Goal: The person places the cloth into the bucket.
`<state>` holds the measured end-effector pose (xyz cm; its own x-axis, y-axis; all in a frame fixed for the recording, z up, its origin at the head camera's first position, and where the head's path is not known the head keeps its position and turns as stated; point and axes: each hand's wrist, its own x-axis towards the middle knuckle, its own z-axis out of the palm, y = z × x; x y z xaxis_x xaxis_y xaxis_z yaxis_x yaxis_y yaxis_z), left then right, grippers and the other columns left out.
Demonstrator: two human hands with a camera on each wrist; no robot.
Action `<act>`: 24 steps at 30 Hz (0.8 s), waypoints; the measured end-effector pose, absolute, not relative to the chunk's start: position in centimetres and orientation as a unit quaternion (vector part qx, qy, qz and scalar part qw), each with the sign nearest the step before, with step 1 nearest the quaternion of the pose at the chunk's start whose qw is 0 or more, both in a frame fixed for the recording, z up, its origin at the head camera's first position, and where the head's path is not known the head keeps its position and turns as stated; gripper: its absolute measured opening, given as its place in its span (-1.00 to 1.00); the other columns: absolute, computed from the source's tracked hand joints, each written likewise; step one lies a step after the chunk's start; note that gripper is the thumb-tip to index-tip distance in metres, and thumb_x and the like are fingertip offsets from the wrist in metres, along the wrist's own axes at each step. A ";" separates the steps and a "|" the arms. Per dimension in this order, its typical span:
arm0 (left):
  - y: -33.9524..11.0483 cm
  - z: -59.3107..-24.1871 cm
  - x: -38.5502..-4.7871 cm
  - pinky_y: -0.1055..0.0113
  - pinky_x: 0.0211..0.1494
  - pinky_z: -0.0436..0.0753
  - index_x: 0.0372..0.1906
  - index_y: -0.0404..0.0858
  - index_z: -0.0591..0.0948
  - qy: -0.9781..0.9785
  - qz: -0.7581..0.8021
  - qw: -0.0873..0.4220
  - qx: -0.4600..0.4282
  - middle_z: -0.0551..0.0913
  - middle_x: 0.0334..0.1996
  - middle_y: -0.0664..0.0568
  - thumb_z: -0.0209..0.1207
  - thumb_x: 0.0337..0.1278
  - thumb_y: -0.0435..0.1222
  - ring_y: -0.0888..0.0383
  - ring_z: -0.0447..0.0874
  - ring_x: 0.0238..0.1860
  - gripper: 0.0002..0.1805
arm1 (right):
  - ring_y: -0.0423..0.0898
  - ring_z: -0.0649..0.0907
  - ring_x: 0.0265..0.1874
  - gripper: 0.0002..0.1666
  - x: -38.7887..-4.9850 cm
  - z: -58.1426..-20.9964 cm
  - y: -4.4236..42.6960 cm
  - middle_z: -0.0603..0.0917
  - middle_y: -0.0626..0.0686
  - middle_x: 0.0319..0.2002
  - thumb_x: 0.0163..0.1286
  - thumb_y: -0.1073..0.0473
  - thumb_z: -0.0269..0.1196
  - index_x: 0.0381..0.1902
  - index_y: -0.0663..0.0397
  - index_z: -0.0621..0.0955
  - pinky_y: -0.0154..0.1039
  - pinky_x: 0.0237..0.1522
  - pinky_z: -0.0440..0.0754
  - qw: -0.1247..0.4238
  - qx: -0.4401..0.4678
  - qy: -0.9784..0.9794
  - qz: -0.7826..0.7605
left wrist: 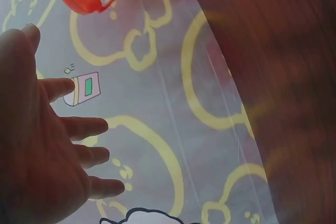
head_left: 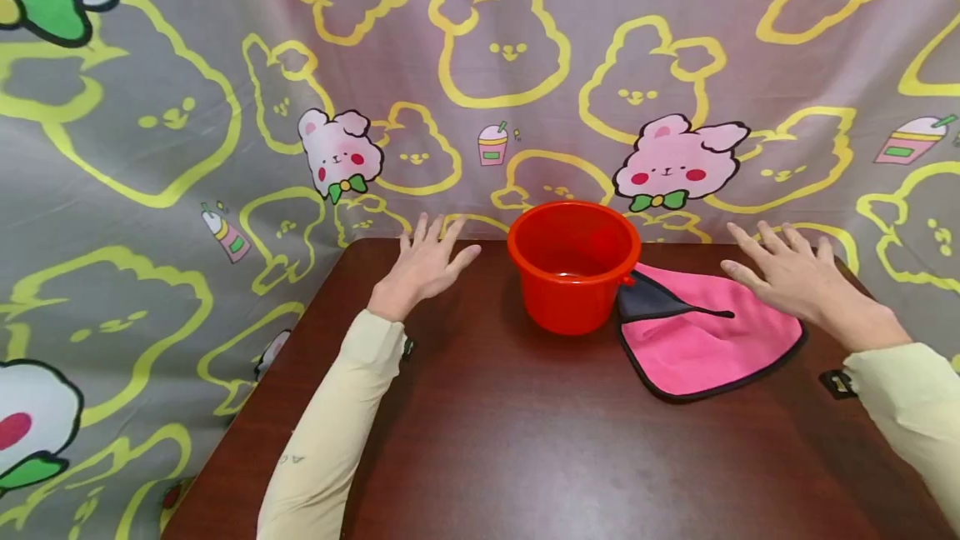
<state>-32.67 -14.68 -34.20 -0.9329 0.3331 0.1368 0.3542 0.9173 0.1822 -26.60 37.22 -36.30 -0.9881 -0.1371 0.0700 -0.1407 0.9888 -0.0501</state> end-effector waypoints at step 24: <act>-9.2 -35.7 -31.7 -0.20 0.47 0.23 0.56 0.00 0.06 -0.946 -0.245 0.083 -0.197 0.17 0.50 -0.11 -0.26 0.37 0.29 -0.15 0.13 0.49 -0.21 | 0.67 0.13 0.27 0.03 -27.5 -40.2 37.0 0.01 0.64 0.39 0.45 -0.29 0.03 0.58 0.04 -0.16 0.57 0.19 0.16 0.012 0.087 -0.987 0.134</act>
